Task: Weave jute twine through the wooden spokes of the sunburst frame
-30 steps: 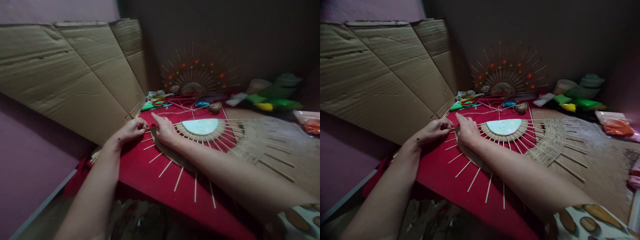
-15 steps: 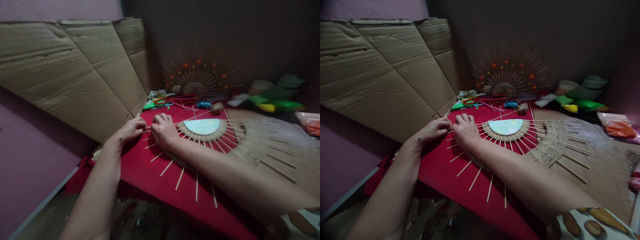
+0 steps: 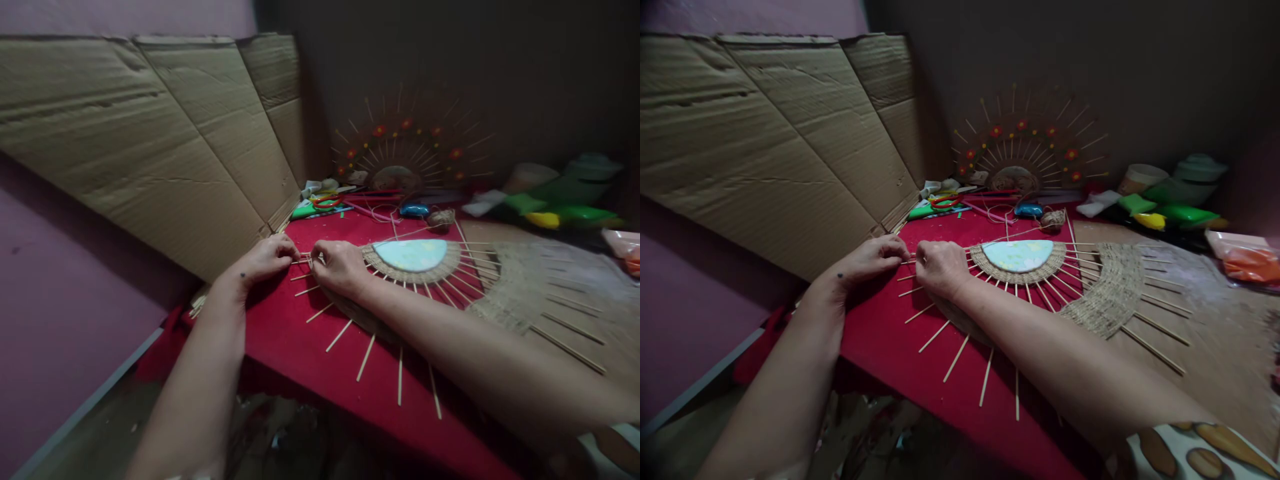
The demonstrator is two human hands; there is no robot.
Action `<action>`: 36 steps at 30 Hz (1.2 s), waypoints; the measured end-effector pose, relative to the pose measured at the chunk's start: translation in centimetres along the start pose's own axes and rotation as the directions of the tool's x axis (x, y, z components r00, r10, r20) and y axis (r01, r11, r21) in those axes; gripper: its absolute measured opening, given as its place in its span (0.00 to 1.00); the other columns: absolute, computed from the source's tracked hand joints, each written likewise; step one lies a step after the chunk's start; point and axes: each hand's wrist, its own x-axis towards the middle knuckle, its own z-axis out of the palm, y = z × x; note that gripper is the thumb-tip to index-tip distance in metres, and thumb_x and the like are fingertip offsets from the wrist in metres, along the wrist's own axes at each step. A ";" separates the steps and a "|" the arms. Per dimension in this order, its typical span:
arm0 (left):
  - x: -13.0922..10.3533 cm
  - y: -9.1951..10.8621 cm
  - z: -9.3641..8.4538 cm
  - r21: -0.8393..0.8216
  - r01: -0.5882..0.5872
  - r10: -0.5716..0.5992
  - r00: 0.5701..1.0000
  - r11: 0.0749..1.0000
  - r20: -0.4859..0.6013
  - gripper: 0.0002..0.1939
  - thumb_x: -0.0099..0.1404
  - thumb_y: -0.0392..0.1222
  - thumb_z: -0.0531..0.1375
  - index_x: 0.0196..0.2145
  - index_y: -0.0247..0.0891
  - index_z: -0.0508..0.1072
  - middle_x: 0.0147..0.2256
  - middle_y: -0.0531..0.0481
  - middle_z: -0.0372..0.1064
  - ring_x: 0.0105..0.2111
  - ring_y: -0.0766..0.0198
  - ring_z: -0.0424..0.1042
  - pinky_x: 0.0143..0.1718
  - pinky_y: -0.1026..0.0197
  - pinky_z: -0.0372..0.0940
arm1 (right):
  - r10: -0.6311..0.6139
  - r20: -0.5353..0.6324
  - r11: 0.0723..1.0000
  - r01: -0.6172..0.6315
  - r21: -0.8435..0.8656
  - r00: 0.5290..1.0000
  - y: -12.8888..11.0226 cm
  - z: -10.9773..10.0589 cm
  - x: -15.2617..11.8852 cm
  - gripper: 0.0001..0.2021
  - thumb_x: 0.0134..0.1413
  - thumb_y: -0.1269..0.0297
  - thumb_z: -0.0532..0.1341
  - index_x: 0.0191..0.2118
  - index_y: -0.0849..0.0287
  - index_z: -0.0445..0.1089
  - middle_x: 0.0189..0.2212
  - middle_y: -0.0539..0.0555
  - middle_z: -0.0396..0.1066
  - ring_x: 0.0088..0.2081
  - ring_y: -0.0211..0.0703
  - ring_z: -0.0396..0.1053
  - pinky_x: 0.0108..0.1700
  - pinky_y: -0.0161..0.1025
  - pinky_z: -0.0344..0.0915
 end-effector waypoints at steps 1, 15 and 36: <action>0.0 0.0 0.0 -0.002 0.008 -0.008 1.000 1.000 -0.002 0.11 0.53 0.40 0.53 0.30 0.37 0.75 0.33 0.50 0.66 0.35 0.62 0.65 0.40 0.61 0.61 | 0.001 0.001 1.000 -0.001 0.010 1.000 0.0 0.0 0.0 0.09 0.55 0.64 0.55 0.36 0.55 0.73 0.34 0.53 0.77 0.35 0.43 0.71 0.34 0.37 0.55; -0.4 -0.2 -0.2 -0.055 0.089 -0.090 0.996 0.994 -0.010 0.12 0.55 0.48 0.56 0.29 0.38 0.74 0.27 0.52 0.68 0.31 0.64 0.65 0.34 0.64 0.59 | -0.361 0.183 0.932 0.359 0.045 0.914 -0.1 0.0 0.1 0.11 0.61 0.65 0.55 0.42 0.55 0.74 0.40 0.53 0.74 0.42 0.42 0.68 0.40 0.40 0.51; -0.3 -0.6 -0.1 -0.094 0.090 -0.091 0.996 0.992 -0.007 0.11 0.54 0.47 0.58 0.30 0.36 0.74 0.29 0.50 0.70 0.32 0.63 0.68 0.35 0.63 0.62 | -0.280 0.163 0.946 0.301 -0.125 0.946 -0.6 -0.3 -0.1 0.11 0.53 0.67 0.54 0.34 0.62 0.74 0.34 0.58 0.73 0.37 0.46 0.68 0.36 0.41 0.55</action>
